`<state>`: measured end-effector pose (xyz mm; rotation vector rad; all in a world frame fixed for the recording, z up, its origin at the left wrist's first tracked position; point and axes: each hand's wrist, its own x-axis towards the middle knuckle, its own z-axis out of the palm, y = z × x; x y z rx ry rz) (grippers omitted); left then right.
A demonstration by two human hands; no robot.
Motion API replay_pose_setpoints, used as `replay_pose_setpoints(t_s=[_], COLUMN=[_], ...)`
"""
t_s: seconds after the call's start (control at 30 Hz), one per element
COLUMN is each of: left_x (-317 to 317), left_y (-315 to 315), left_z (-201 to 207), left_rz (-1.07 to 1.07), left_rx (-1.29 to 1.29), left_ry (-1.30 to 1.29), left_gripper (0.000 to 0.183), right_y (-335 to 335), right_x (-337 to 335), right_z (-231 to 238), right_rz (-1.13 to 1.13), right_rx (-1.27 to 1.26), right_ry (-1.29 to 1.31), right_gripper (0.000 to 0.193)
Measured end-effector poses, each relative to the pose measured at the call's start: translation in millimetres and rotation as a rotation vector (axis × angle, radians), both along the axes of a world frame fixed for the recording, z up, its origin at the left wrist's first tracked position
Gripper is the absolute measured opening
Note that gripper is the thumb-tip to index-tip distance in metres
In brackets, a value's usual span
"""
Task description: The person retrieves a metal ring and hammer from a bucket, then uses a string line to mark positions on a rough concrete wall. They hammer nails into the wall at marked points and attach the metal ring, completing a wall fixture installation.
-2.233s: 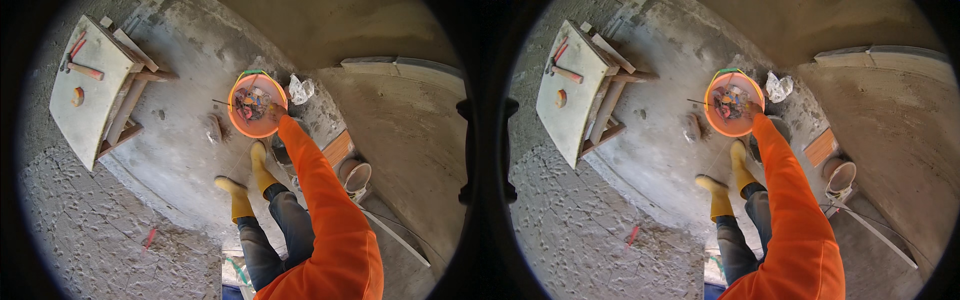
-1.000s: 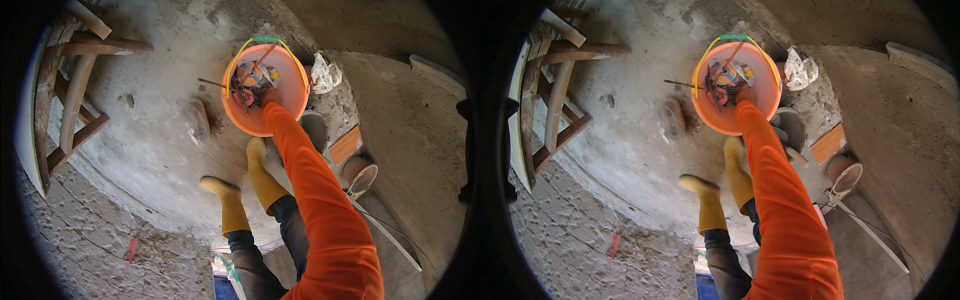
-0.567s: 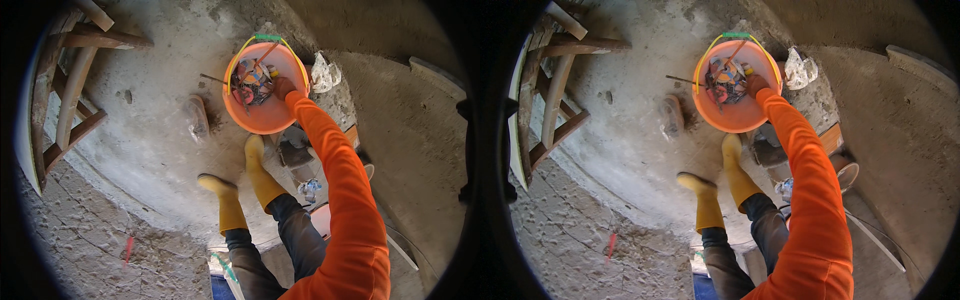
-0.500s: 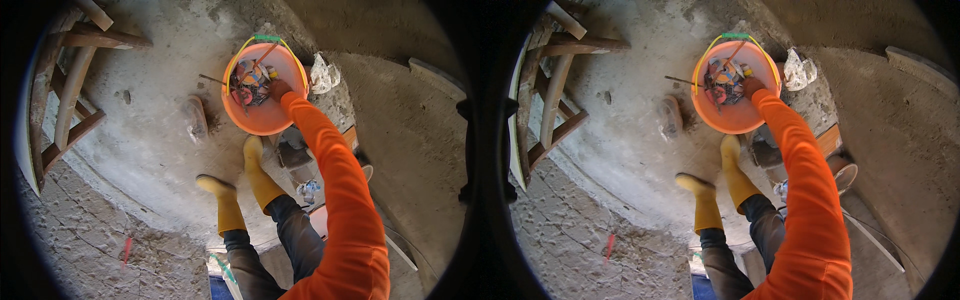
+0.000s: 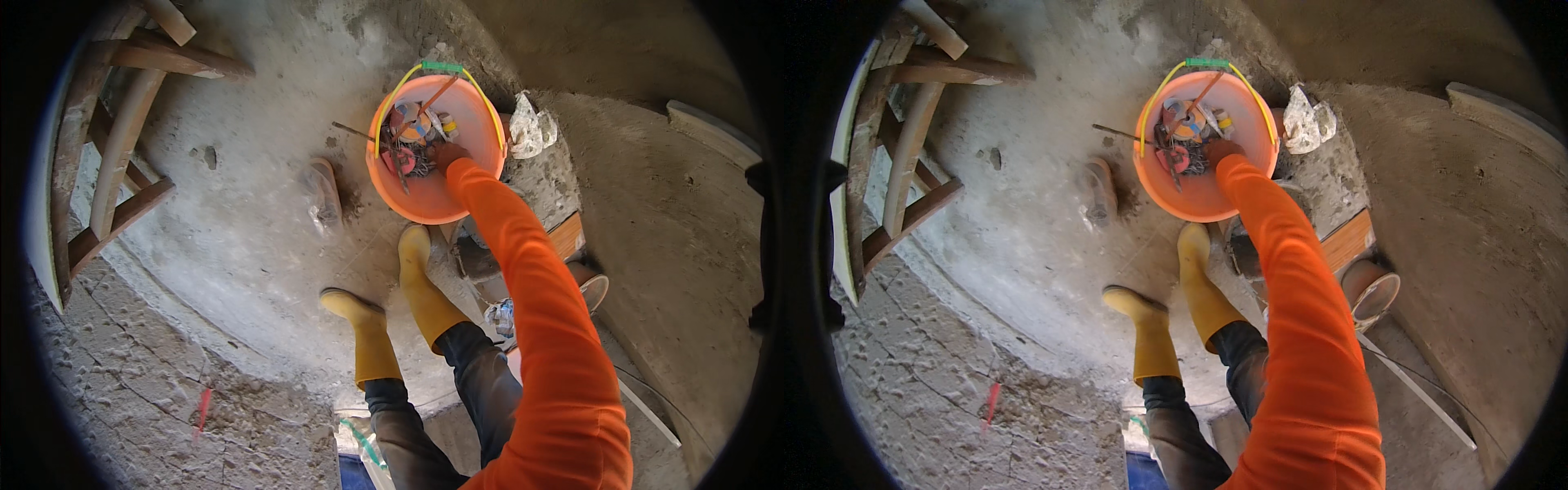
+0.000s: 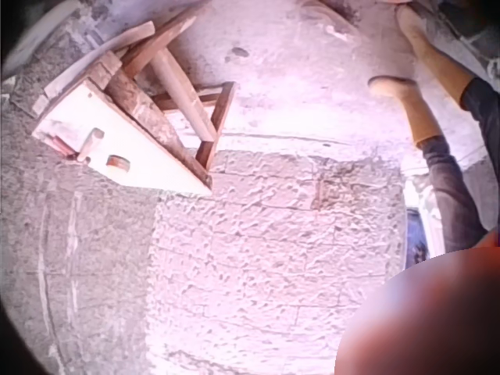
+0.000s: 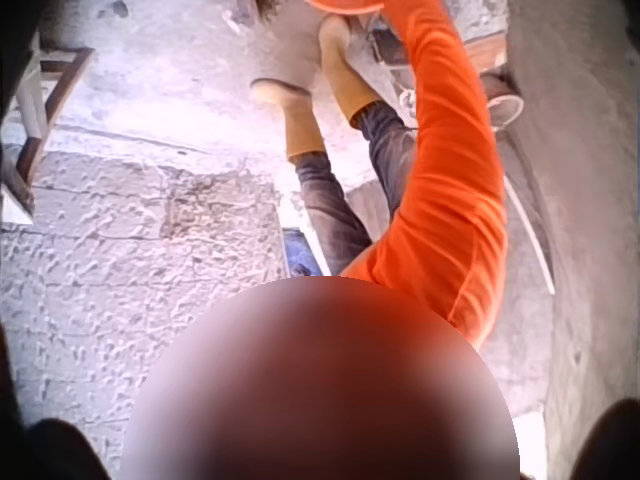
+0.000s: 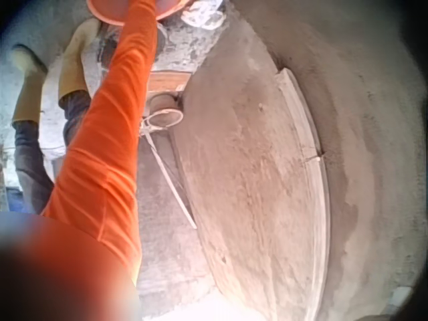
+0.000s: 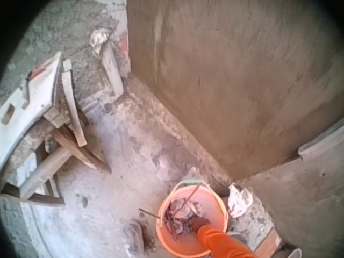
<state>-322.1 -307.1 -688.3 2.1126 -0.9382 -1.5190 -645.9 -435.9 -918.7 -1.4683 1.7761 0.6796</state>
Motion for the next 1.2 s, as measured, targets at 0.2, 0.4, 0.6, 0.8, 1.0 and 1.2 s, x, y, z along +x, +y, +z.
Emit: replay_pose_setpoints(t_s=[0.2, 0.4, 0.6, 0.8, 1.0, 1.2], left_x=[2.7, 5.7, 19.8, 55.5, 122.2, 190.0], left_y=[0.1, 3.5, 29.5, 94.4, 200.7, 309.6], left_z=[26.8, 53.1, 82.7, 127.7, 200.5, 290.6], left_rz=[0.013, 0.010, 0.021, 0.039, 0.115, 0.275], left_rx=[0.011, 0.015, 0.033, 0.122, 0.287, 0.475], left_ry=[0.015, 0.028, 0.028, -0.015, -0.146, -0.331], left_gripper=[0.078, 0.079, 0.081, 0.082, 0.084, 0.085], right_y=[-14.2, -17.3, 4.4, 23.3, 32.5, 33.2], right_x=[-25.3, -31.6, -28.0, -20.7, -14.3, -13.4], right_z=[58.5, 103.9, 117.2, 160.2, 200.8, 236.3], right_rz=[0.177, -0.499, -1.278, -1.645, -1.619, -1.548], right_rx=[0.125, -0.103, -0.190, -0.165, -0.270, -0.357], right_ry=[0.107, -0.403, -1.020, -1.337, -1.408, -1.305], right_gripper=[0.031, 0.020, 0.028, 0.033, 0.038, 0.024])
